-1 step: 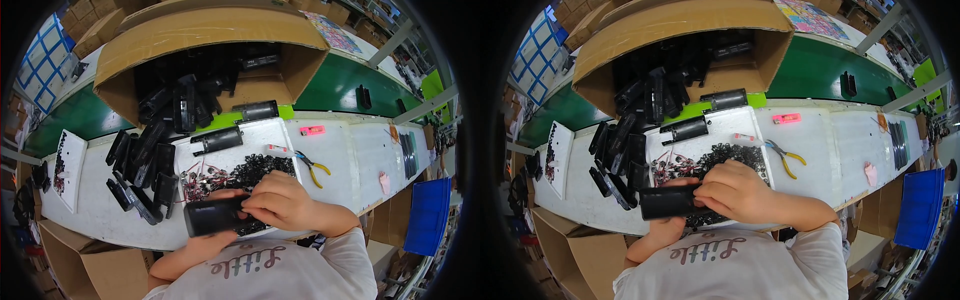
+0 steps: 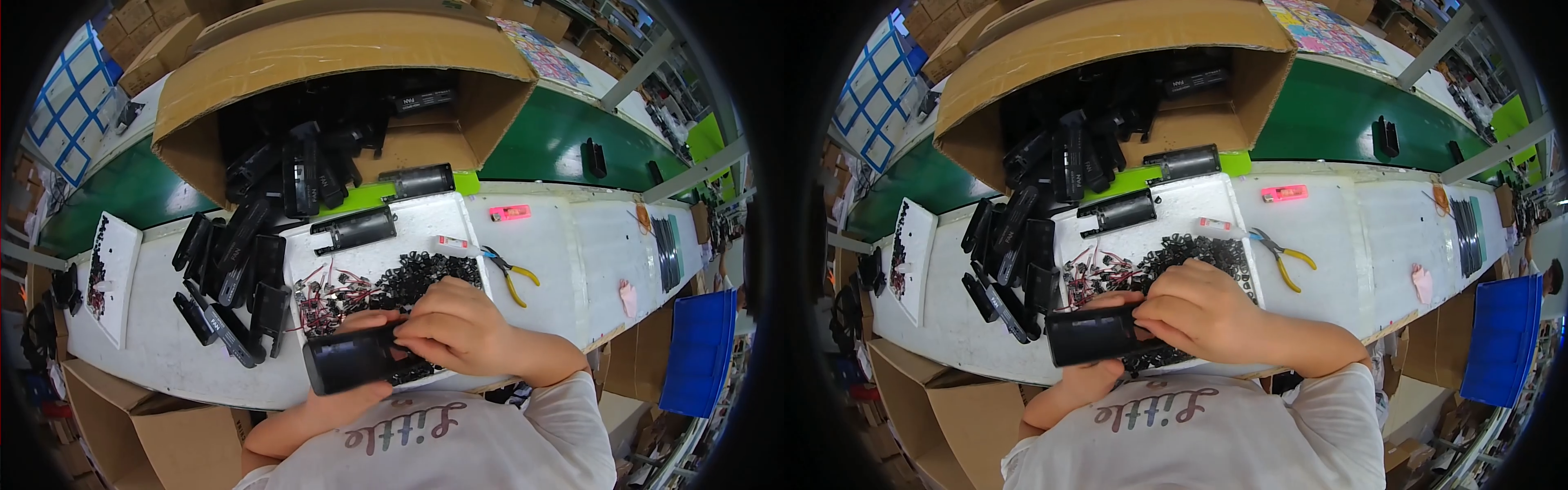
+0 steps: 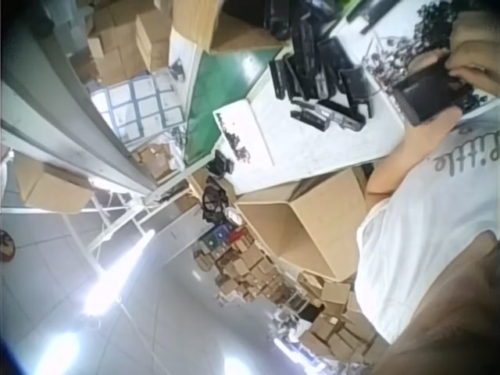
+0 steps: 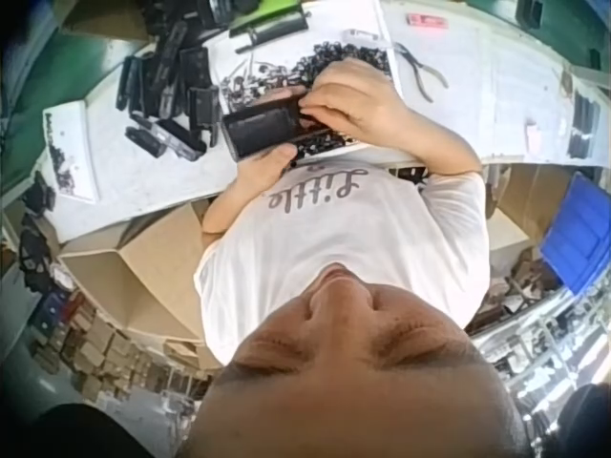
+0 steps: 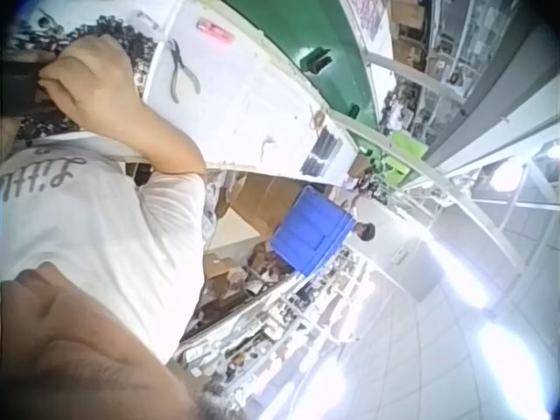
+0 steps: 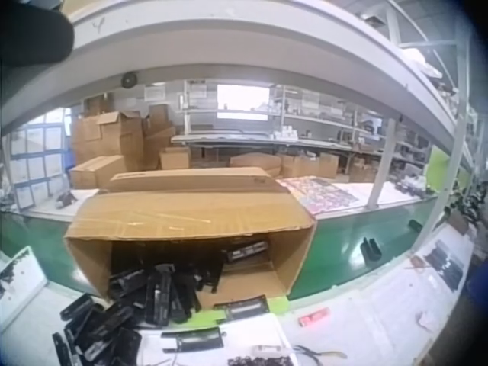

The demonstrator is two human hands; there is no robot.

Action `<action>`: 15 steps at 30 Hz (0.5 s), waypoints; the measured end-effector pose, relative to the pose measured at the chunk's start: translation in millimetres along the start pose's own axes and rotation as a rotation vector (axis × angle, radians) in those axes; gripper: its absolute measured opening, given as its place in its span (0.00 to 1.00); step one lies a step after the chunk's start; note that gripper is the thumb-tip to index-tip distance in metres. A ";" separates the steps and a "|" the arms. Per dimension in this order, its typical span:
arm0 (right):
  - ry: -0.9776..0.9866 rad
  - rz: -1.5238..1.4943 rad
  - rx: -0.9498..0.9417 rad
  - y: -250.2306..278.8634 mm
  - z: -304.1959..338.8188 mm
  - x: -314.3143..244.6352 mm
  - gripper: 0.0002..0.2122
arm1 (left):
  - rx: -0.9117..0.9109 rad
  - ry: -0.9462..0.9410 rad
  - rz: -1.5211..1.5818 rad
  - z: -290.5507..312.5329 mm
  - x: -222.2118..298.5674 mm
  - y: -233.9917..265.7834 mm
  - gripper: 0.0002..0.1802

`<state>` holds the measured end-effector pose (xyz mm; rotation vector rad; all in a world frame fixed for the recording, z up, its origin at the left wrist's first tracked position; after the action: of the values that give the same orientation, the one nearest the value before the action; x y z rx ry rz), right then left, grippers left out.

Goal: The person assembles electronic housing components by applying glue from a bottle and attaching small parts from a parts tray to the housing.

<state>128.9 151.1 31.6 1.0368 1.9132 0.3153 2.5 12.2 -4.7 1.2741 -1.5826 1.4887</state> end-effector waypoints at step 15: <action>-0.063 -0.047 0.086 -1.9 2.1 1.4 0.09 | -0.001 -0.226 -0.428 -2.8 -4.4 -0.8 0.38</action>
<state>129.3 150.6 28.5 1.0437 1.9057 0.1728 4.3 16.0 -8.0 1.7019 -1.3294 1.1057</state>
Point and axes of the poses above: each hand's wrist, its own z-axis away from the middle knuckle, its own y-axis out of the back of the hand, x = y × z, the point moved 1 cm from there along -z, towards the middle knuckle, and after that the axes turned 1 degree about y, right-handed, at the moved point
